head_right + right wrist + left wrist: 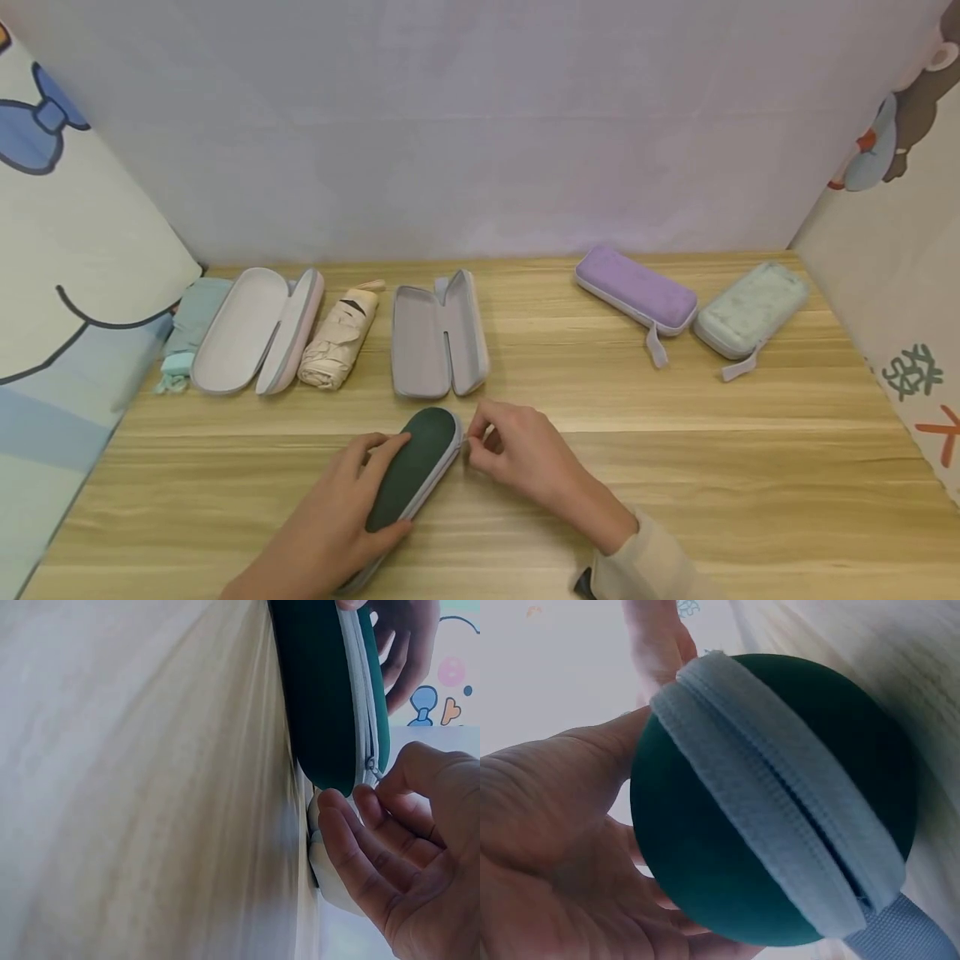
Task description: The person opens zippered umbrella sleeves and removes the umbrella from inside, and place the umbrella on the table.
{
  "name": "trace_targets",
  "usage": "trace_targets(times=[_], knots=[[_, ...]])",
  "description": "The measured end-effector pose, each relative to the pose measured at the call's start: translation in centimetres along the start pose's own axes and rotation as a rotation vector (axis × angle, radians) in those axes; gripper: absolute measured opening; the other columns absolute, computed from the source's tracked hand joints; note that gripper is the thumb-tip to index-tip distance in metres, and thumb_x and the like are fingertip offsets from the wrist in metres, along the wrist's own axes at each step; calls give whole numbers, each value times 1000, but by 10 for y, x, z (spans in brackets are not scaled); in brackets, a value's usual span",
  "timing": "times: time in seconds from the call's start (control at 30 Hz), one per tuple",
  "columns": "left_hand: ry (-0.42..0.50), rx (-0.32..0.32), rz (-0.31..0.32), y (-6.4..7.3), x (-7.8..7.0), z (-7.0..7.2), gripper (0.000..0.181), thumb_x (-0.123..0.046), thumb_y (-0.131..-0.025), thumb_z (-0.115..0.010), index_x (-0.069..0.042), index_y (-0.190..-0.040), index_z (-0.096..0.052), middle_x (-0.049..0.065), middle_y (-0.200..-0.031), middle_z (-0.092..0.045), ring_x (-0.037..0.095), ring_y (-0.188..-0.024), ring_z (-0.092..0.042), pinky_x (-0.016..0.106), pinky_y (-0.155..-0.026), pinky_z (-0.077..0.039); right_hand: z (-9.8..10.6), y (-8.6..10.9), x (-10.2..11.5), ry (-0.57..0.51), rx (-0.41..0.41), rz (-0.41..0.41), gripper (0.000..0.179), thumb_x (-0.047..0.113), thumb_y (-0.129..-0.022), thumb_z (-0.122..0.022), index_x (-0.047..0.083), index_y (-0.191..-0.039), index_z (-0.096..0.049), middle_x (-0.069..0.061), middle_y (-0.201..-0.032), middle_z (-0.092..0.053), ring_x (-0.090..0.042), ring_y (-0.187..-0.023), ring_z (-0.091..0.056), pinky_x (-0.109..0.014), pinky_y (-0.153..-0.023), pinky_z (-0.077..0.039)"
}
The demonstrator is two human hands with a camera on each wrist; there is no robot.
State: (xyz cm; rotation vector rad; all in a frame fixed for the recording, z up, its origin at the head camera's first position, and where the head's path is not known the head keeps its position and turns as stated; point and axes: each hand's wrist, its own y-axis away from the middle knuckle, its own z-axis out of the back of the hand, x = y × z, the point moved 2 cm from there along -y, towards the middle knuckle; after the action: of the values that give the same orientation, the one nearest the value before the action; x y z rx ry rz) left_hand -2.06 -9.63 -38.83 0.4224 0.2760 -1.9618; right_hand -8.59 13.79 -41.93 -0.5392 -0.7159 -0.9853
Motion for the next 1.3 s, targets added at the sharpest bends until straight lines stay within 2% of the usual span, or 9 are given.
trace_targets(times=[0.17,0.3,0.43,0.57,0.67,0.9,1.13,1.3], knots=[[-35,12,-11,-1,0,0,89,-38,-79,-92,-7,-150,-49,16,-136,-54,30,-112,-62,43,-90,-58,1,-1,-1,19,-15,-2,15,5,-87,-72,20,-87,-66,3,-91,-78,-4,-78,-73,-23,-68,-57],[-56,35,-51,-1,0,1,91,-38,-78,-92,-11,-152,-47,14,-137,-55,30,-115,-61,44,-91,-57,4,-2,-4,48,-45,-10,15,5,-88,-71,19,-87,-67,4,-90,-78,-5,-77,-73,-25,-68,-58],[-38,81,-93,-2,2,2,90,-36,-80,-91,-15,-154,-45,11,-140,-54,30,-120,-60,46,-93,-56,5,-3,-8,49,-60,-20,14,5,-89,-71,19,-88,-67,5,-90,-77,-6,-77,-72,-24,-67,-57],[-37,146,-108,-2,4,3,85,-39,-85,-87,-18,-156,-44,8,-144,-52,26,-121,-58,44,-94,-56,6,-5,-10,46,-44,-23,12,7,-92,-72,18,-89,-68,3,-91,-78,-7,-77,-73,-21,-67,-56],[-54,166,-149,-3,5,4,83,-41,-86,-85,-19,-155,-45,6,-144,-51,24,-120,-58,43,-94,-56,9,-6,-12,49,-20,-20,11,8,-95,-72,18,-92,-69,1,-92,-78,-8,-78,-73,-20,-68,-56],[-114,130,-281,0,7,4,83,-42,-86,-85,-21,-155,-45,7,-147,-51,25,-130,-56,45,-101,-55,14,-10,-19,46,19,53,8,9,-95,-75,16,-95,-74,2,-94,-78,-7,-79,-72,-22,-71,-58],[-151,121,-339,0,10,2,85,-41,-85,-87,-24,-156,-45,4,-149,-49,22,-130,-55,45,-101,-55,16,-17,-26,21,65,123,8,11,-95,-75,19,-99,-76,5,-96,-77,-4,-80,-70,-23,-73,-58],[-139,117,-357,0,12,0,87,-36,-83,-89,-26,-156,-44,2,-151,-48,22,-133,-53,45,-102,-55,16,-25,-27,-21,99,156,8,13,-95,-77,20,-100,-77,7,-93,-77,-1,-75,-67,-23,-70,-57]])
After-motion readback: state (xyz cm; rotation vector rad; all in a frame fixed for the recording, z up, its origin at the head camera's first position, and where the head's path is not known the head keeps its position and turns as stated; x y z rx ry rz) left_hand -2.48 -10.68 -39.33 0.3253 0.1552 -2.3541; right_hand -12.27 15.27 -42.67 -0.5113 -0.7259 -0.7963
